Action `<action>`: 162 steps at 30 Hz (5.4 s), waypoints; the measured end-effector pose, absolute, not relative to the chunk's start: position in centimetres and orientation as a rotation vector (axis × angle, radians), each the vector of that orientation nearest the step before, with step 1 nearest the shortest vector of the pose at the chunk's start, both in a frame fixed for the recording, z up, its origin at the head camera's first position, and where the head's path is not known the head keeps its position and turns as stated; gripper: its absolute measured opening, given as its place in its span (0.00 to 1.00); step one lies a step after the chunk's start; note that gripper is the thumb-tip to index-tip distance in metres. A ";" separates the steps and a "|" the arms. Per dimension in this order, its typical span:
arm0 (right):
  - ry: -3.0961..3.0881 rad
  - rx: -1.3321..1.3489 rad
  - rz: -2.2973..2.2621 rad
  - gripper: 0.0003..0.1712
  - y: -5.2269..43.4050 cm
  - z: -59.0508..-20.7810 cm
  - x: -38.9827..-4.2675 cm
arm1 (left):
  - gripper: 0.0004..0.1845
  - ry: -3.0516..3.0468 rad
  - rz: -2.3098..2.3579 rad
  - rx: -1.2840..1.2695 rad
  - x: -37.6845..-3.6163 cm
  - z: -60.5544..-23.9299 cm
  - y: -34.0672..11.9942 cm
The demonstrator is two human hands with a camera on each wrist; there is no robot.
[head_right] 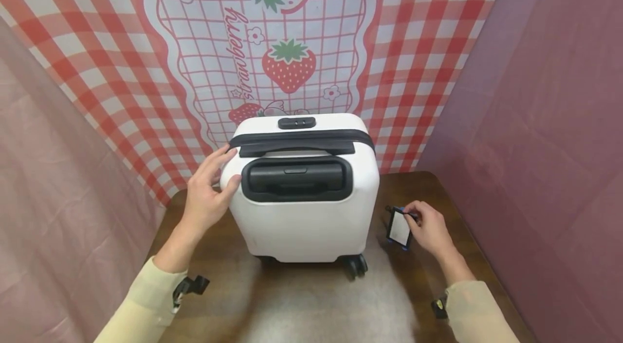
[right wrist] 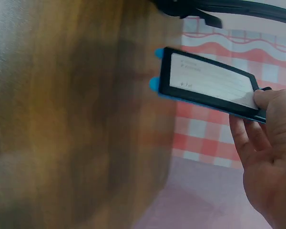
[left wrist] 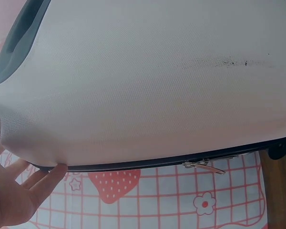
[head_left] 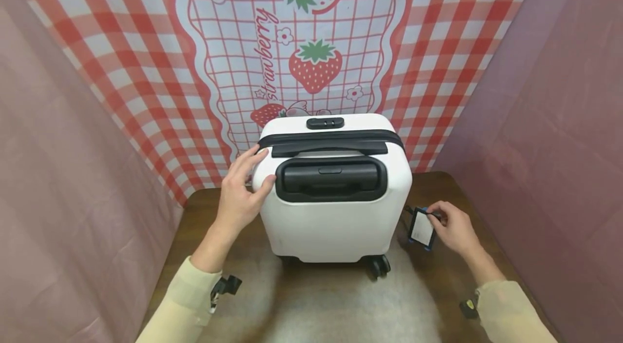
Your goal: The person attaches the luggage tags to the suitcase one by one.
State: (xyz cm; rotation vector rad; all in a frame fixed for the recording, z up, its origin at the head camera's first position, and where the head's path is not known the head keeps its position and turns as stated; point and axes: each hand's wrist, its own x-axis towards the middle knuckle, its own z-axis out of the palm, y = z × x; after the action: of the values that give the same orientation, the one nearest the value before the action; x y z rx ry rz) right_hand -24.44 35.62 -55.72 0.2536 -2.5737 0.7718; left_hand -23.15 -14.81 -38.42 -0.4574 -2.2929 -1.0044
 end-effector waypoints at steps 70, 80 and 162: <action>-1.965 0.844 0.172 0.23 29.1 -26.5 -20.1 | 0.29 -2.246 -0.938 -0.472 -23.0 -37.1 -14.1; -1.920 0.767 0.312 0.16 27.3 -24.3 -19.3 | 0.30 -2.161 -0.905 -0.577 -22.0 -34.7 -12.2; -1.803 1.045 0.675 0.20 17.7 -26.2 -17.9 | 0.04 -1.781 -1.057 -1.204 -19.5 -25.8 -4.0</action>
State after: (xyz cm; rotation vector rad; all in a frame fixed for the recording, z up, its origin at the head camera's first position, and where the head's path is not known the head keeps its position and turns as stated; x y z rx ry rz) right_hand -17.89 17.73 -26.15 1.0447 -1.8027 0.6746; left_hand -19.47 -3.97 -25.85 -1.2038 -1.7807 -1.0570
